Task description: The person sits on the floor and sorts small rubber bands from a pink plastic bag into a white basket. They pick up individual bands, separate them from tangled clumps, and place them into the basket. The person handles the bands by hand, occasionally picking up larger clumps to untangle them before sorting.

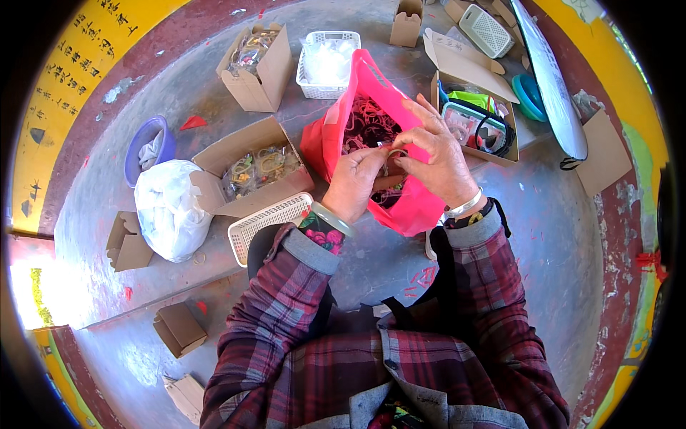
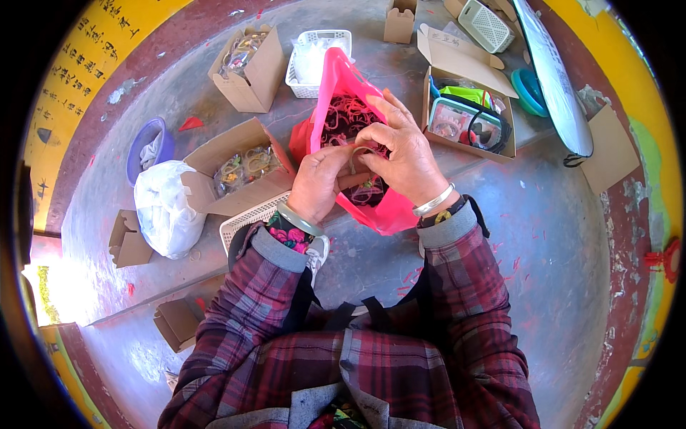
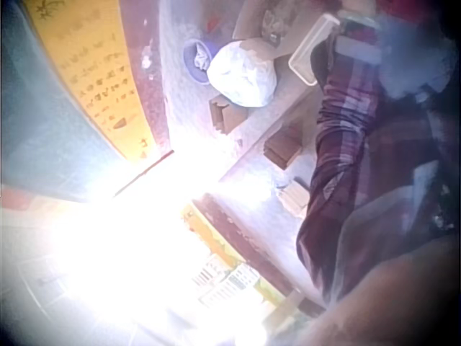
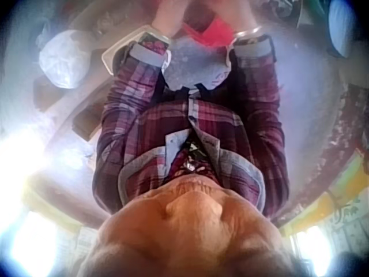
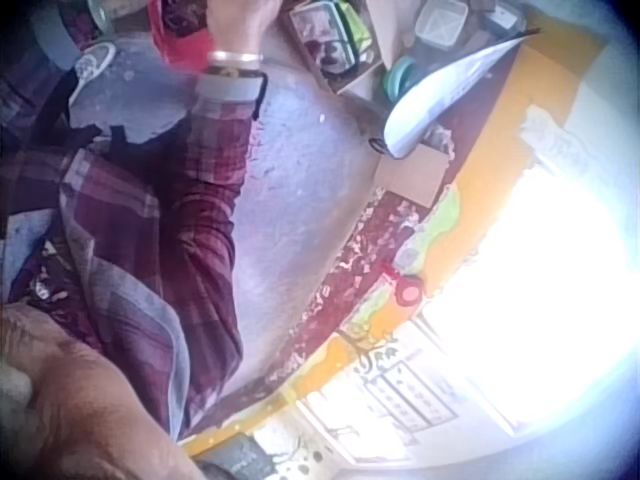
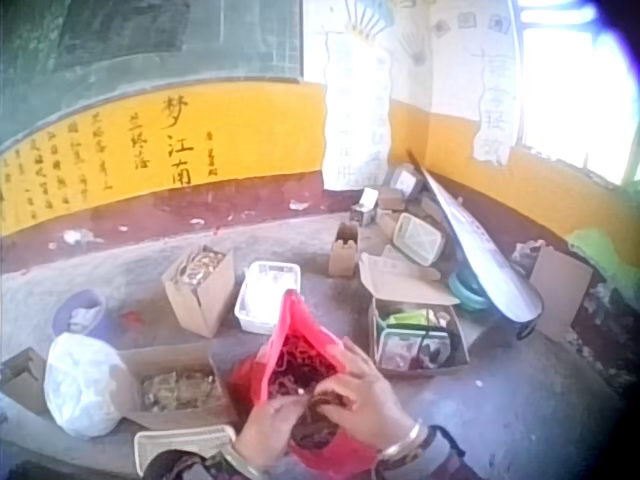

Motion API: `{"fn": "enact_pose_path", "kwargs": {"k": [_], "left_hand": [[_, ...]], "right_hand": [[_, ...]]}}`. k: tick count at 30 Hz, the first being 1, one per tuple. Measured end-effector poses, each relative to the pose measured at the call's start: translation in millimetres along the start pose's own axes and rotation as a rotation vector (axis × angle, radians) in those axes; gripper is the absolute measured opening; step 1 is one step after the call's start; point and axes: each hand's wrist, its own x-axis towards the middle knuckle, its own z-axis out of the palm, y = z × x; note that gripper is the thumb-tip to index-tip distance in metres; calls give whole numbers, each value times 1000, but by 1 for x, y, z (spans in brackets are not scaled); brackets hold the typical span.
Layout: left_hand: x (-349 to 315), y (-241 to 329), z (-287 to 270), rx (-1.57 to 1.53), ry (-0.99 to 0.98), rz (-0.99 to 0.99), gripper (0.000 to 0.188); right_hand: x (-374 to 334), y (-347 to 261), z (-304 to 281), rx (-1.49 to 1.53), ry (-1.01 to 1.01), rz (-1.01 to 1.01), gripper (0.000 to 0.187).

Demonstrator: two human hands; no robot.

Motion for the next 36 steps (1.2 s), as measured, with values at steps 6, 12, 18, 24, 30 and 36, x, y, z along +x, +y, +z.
{"fn": "enact_pose_path", "kwargs": {"k": [6,12,18,24,30,36], "left_hand": [[1,-3,-4,-9,-11,14,27],[1,-4,-5,154,-36,35,28],[2,-7,-8,335,-82,110,30],[-1,-3,-2,223,-39,77,29],[-1,-6,-2,160,-2,60,27],[-1,1,3,-12,-17,-19,23]], "right_hand": [[-2,5,-2,-57,-38,-37,19],[-3,7,-5,-32,-104,20,16],[-3,9,-6,-11,-170,-1,12],[-5,18,-5,19,-230,-9,12],[-7,16,0,1,-250,17,9],[-8,15,5,120,-140,188,9]]}}
